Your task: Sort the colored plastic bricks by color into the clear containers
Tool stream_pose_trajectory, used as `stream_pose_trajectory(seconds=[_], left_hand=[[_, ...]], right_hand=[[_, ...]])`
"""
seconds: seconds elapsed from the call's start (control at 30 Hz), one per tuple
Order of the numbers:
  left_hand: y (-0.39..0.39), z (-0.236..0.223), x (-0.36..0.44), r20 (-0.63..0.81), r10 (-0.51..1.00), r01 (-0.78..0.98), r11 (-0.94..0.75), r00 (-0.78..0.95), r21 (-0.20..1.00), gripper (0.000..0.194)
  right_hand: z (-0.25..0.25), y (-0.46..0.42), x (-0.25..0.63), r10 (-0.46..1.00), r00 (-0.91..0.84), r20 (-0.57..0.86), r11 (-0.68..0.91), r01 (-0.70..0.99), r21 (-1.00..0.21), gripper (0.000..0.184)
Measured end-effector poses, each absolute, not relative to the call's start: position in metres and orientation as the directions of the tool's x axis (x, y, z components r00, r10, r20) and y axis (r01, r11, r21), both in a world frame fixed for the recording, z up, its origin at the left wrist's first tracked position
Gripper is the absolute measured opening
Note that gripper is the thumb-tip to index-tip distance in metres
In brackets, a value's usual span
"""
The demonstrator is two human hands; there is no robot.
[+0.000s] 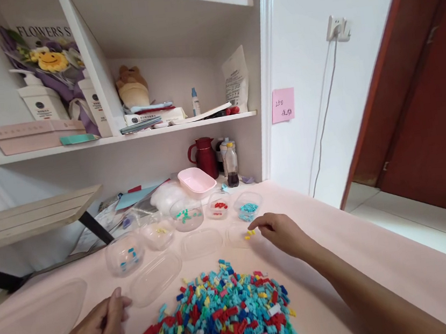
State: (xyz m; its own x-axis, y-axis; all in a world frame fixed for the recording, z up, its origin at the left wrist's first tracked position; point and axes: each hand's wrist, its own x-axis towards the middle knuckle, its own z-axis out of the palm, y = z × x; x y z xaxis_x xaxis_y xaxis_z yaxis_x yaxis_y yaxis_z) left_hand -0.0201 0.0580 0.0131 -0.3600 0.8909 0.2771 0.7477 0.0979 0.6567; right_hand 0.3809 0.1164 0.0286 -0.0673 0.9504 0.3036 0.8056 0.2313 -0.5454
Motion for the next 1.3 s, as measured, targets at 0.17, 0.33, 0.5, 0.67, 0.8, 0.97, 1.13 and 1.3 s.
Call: stream_pose_trajectory(seconds=[0.17,0.33,0.5,0.67,0.8,0.97,1.13,1.3], left_hand=[[0.057,0.014,-0.019,0.241,0.896,0.728,0.121,-0.373,0.675,0.048],[0.057,0.014,-0.02,0.263,0.893,0.744,0.111,-0.365,0.658,0.051],[0.058,0.012,-0.021,0.285,0.89,0.747,0.088,-0.356,0.659,0.05],[0.057,0.013,-0.02,0.349,0.879,0.776,0.038,-0.326,0.63,0.045],[0.055,0.013,-0.018,0.385,0.865,0.786,0.016,-0.32,0.618,0.043],[0.053,0.013,-0.017,0.384,0.853,0.778,0.04,-0.353,0.627,0.042],[0.053,0.014,-0.016,0.367,0.845,0.772,0.082,-0.389,0.63,0.04],[0.053,0.013,-0.018,0.354,0.847,0.775,0.102,-0.396,0.623,0.039]], right_hand=[[0.019,0.119,0.376,0.967,-0.117,0.227,0.211,0.866,-0.453,0.043],[0.015,0.119,0.373,0.984,-0.091,0.151,0.148,0.894,-0.423,0.043],[0.013,0.122,0.371,0.988,-0.078,0.136,0.126,0.911,-0.392,0.043],[0.019,0.119,0.372,0.962,-0.071,0.263,0.199,0.842,-0.502,0.039],[0.029,0.111,0.37,0.933,-0.039,0.358,0.26,0.762,-0.594,0.035],[0.04,0.1,0.368,0.952,-0.149,0.266,0.297,0.651,-0.698,0.029],[0.041,0.096,0.375,0.936,-0.349,0.033,0.275,0.674,-0.685,0.024],[0.041,0.096,0.38,0.891,-0.453,-0.024,0.371,0.759,-0.535,0.024]])
